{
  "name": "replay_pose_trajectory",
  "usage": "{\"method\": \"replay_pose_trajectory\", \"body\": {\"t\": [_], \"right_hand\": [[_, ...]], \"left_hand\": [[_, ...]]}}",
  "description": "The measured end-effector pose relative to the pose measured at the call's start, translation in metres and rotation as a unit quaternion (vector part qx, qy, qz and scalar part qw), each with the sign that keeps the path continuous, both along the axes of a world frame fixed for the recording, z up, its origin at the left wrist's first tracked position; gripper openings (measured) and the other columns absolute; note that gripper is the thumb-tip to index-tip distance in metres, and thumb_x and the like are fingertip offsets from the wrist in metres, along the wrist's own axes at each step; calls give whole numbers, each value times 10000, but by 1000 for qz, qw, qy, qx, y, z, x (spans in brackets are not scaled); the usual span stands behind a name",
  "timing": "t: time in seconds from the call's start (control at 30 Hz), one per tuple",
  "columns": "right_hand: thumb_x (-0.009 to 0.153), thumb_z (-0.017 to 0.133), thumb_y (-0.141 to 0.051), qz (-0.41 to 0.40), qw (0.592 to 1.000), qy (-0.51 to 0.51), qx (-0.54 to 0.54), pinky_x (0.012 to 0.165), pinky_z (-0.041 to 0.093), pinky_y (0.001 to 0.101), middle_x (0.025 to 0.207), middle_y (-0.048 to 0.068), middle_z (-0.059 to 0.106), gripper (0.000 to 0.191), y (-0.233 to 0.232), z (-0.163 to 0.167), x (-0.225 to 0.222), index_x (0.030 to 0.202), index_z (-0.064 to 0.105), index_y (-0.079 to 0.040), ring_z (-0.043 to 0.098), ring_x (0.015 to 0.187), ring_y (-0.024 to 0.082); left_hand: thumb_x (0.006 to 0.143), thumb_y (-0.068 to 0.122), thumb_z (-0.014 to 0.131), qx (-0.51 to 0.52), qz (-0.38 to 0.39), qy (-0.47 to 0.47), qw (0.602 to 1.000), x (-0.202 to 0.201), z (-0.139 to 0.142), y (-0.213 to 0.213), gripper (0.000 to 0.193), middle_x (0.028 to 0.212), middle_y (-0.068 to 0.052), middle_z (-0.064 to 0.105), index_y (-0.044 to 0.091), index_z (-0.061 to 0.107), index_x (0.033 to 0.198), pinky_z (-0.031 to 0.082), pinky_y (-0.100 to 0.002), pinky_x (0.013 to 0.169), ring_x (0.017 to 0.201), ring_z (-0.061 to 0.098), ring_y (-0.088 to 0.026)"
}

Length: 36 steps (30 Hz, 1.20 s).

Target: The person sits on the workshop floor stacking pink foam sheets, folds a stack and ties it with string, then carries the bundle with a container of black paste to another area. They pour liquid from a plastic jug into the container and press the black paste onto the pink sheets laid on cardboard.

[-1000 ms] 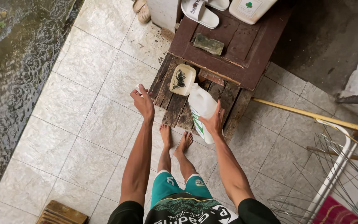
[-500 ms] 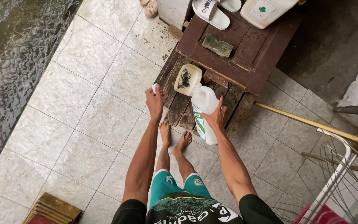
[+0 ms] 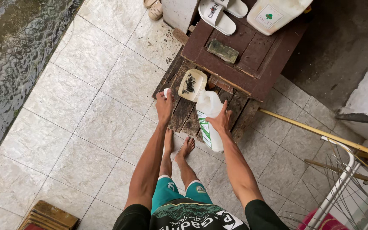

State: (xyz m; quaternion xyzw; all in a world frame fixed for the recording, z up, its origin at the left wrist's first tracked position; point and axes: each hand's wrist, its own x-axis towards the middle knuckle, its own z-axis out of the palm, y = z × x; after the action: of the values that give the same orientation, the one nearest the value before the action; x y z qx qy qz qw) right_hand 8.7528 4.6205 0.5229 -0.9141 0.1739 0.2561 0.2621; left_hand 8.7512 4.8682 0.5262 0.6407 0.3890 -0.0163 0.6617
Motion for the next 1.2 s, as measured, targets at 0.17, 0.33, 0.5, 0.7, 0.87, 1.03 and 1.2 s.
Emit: {"method": "replay_pose_trajectory", "body": {"t": [0.17, 0.33, 0.5, 0.7, 0.87, 1.03, 1.2], "right_hand": [[595, 988, -242, 13, 999, 21, -27, 899, 568, 501, 1305, 297, 429, 1435, 1, 3, 6, 1656, 25, -172, 606, 1096, 425], [620, 984, -283, 42, 998, 15, -48, 887, 565, 497, 1290, 334, 443, 1424, 2, 4, 8, 1664, 24, -152, 626, 1059, 441], [610, 997, -301, 57, 997, -9, -57, 897, 552, 503, 1246, 325, 485, 1454, 2, 2, 7, 1661, 7, -127, 631, 1033, 432], [577, 991, -265, 22, 999, 4, -34, 863, 578, 498, 1323, 298, 427, 1468, 2, 1, 9, 1654, -4, -184, 629, 1064, 440], [578, 992, -280, 46, 998, -11, -46, 849, 597, 486, 1293, 291, 457, 1464, 1, -2, 11, 1654, 6, -168, 661, 1031, 429], [581, 985, -274, 57, 997, -16, -49, 813, 607, 469, 1328, 337, 445, 1460, -3, -6, 12, 1658, 6, -162, 680, 1023, 435], [599, 1000, -305, 94, 992, -18, -77, 807, 604, 463, 1379, 471, 364, 1474, -2, -6, 20, 1657, -15, -151, 679, 1024, 474]], "left_hand": [[999, 487, 599, -3, -1, 4, 1000, 3, 9, -1, 520, 915, -137, 749, -11, 541, 1138, 567, -305, 649, 796, 723, -174], [983, 479, 633, 90, -74, -8, 993, 8, 10, -4, 525, 966, -177, 734, -7, 586, 1176, 547, -396, 802, 889, 713, -255], [979, 462, 632, 102, -136, -7, 985, 17, 2, -13, 531, 1047, -234, 722, -11, 572, 1210, 528, -433, 887, 982, 701, -339], [953, 450, 647, 55, -182, 41, 981, 21, 0, -29, 584, 1121, -262, 702, -5, 500, 1289, 526, -439, 934, 1060, 699, -386], [950, 402, 686, 85, -227, -29, 970, 21, -2, -44, 520, 1145, -243, 718, -11, 607, 1255, 526, -438, 948, 1098, 689, -364], [927, 312, 690, 4, -198, -6, 980, 15, -11, -64, 497, 1116, -205, 735, -18, 592, 1286, 549, -407, 889, 1024, 715, -288], [922, 230, 712, -34, -236, -13, 971, 9, -18, -79, 390, 1060, -189, 754, -58, 661, 1180, 552, -374, 874, 989, 724, -250]]}}
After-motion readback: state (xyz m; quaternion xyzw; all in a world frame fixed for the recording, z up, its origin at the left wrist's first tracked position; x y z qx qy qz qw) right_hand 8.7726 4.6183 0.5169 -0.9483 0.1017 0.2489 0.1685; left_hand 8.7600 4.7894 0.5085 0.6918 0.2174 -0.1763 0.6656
